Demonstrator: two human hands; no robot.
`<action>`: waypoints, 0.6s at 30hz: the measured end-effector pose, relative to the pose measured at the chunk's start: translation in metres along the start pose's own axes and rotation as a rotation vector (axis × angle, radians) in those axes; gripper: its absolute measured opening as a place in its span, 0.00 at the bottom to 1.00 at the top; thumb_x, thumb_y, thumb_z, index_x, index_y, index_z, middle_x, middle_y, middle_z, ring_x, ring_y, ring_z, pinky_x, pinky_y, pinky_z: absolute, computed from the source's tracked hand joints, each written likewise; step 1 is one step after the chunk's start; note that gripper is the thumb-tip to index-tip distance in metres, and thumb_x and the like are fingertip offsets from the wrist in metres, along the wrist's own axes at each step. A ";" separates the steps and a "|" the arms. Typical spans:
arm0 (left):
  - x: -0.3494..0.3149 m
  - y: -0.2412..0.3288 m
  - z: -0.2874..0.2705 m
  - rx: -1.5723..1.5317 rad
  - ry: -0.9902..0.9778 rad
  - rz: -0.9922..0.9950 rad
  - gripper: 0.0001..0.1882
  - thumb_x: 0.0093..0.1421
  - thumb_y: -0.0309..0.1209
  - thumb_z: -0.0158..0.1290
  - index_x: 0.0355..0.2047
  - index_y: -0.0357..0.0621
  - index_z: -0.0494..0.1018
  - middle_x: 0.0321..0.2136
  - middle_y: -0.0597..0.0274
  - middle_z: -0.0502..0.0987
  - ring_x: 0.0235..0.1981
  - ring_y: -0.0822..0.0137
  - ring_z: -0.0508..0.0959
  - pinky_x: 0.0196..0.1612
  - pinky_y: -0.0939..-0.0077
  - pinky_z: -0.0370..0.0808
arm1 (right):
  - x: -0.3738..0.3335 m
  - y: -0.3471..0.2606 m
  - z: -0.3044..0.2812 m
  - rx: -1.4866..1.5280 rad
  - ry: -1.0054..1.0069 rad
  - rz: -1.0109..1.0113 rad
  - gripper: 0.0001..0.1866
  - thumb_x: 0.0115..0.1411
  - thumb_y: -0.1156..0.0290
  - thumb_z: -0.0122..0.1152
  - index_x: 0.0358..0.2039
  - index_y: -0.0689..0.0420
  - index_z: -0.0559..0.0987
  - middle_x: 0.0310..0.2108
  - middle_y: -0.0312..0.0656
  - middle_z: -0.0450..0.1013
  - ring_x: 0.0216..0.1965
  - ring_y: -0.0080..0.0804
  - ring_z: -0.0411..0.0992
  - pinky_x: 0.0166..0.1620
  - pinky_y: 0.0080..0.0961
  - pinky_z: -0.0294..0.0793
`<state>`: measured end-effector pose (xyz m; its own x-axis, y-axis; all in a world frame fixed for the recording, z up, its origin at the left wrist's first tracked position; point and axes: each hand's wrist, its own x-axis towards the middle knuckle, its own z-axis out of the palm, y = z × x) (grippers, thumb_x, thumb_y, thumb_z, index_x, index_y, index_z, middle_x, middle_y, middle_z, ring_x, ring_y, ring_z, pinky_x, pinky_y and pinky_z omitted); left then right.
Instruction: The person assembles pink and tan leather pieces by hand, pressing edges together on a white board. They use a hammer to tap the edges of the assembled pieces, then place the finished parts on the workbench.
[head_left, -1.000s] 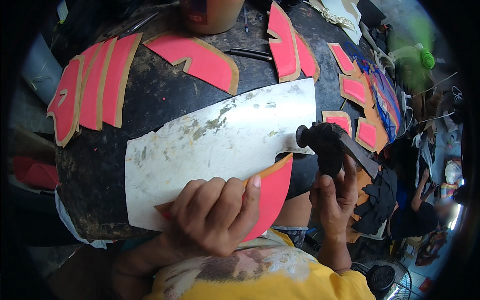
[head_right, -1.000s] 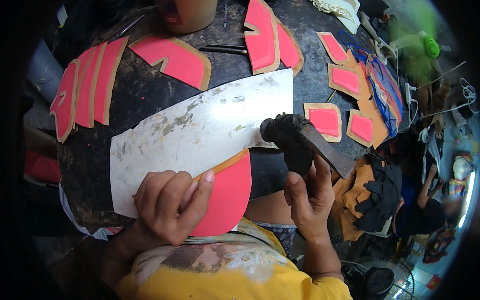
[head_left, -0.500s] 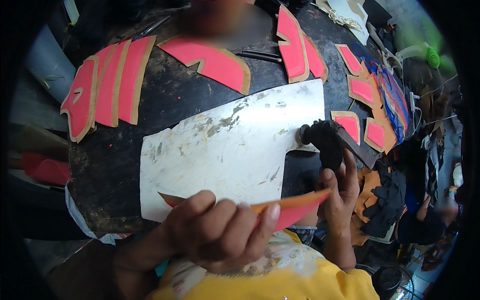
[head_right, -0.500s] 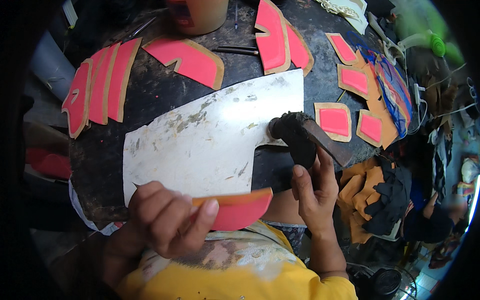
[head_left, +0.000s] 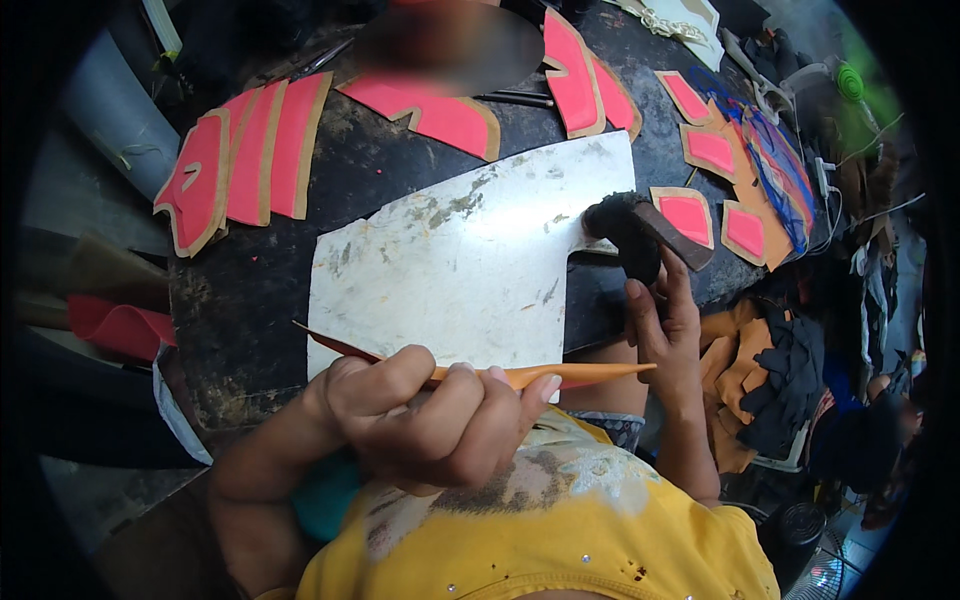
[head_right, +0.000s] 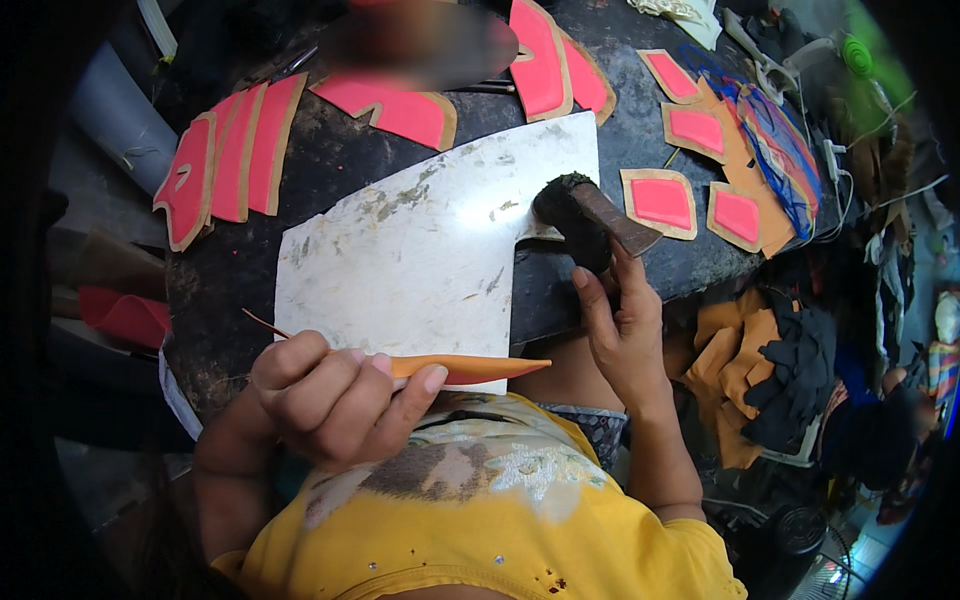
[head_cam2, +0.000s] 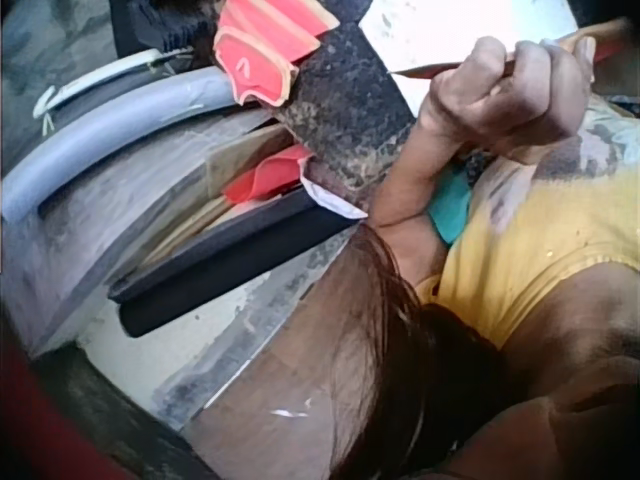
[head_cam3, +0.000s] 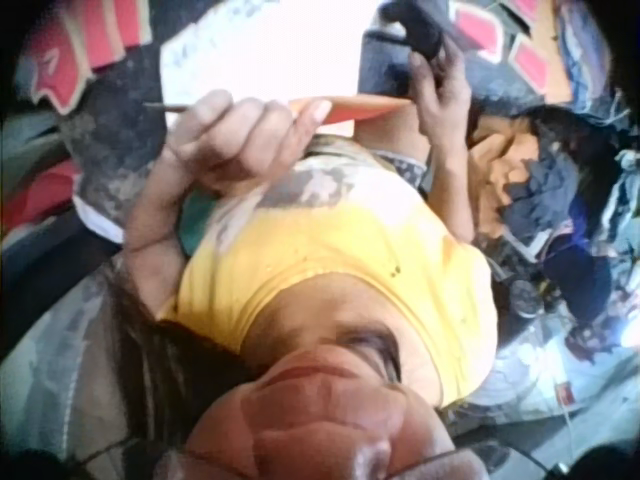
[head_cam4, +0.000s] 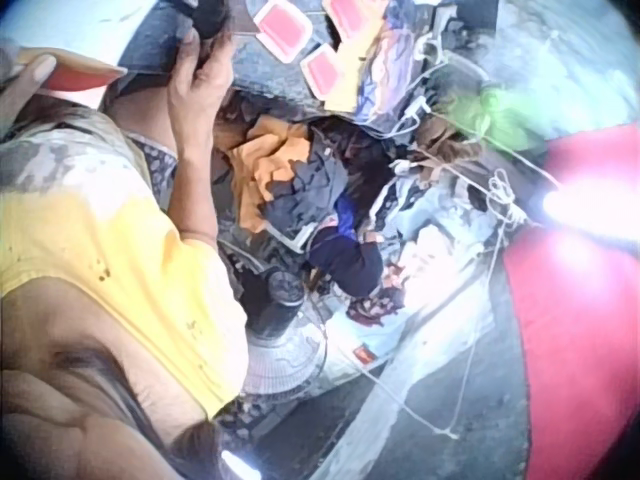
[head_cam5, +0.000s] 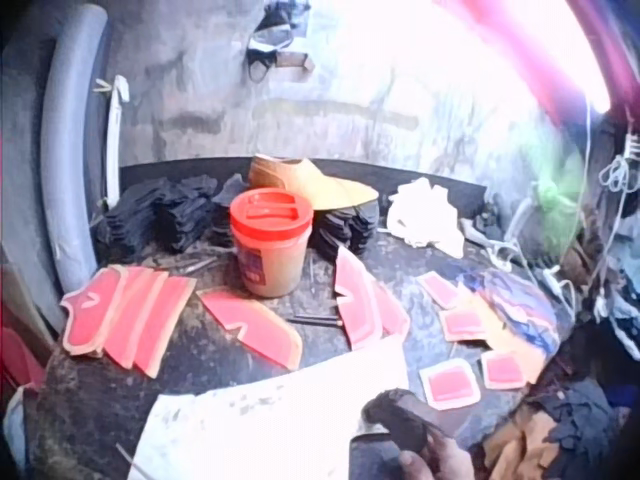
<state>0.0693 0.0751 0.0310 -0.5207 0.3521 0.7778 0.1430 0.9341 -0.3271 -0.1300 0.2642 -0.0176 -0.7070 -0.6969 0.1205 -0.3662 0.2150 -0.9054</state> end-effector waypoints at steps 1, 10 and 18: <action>0.001 0.001 0.001 0.013 0.025 -0.006 0.08 0.57 0.34 0.63 0.32 0.47 0.76 0.32 0.71 0.67 0.32 0.75 0.69 0.30 0.79 0.63 | -0.001 -0.001 0.000 0.005 -0.003 0.015 0.28 0.67 0.73 0.58 0.66 0.62 0.64 0.27 0.33 0.66 0.25 0.16 0.58 0.30 0.16 0.62; -0.002 -0.003 0.007 -0.138 -0.211 -0.348 0.13 0.52 0.24 0.58 0.40 0.37 0.79 0.32 0.59 0.73 0.32 0.63 0.74 0.29 0.74 0.72 | -0.001 -0.015 -0.004 -0.034 -0.037 0.026 0.27 0.68 0.74 0.53 0.66 0.62 0.61 0.28 0.36 0.71 0.28 0.16 0.63 0.33 0.15 0.65; -0.019 0.019 0.038 -0.306 -0.488 -0.725 0.18 0.55 0.24 0.52 0.48 0.36 0.74 0.34 0.58 0.68 0.36 0.62 0.71 0.37 0.69 0.72 | -0.006 -0.027 -0.005 -0.090 -0.051 0.052 0.25 0.65 0.78 0.56 0.62 0.65 0.66 0.33 0.41 0.75 0.29 0.19 0.68 0.35 0.17 0.70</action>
<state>0.0498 0.0841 -0.0104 -0.8567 -0.3238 0.4016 -0.1766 0.9155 0.3615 -0.1191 0.2662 0.0083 -0.6953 -0.7169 0.0510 -0.3844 0.3109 -0.8693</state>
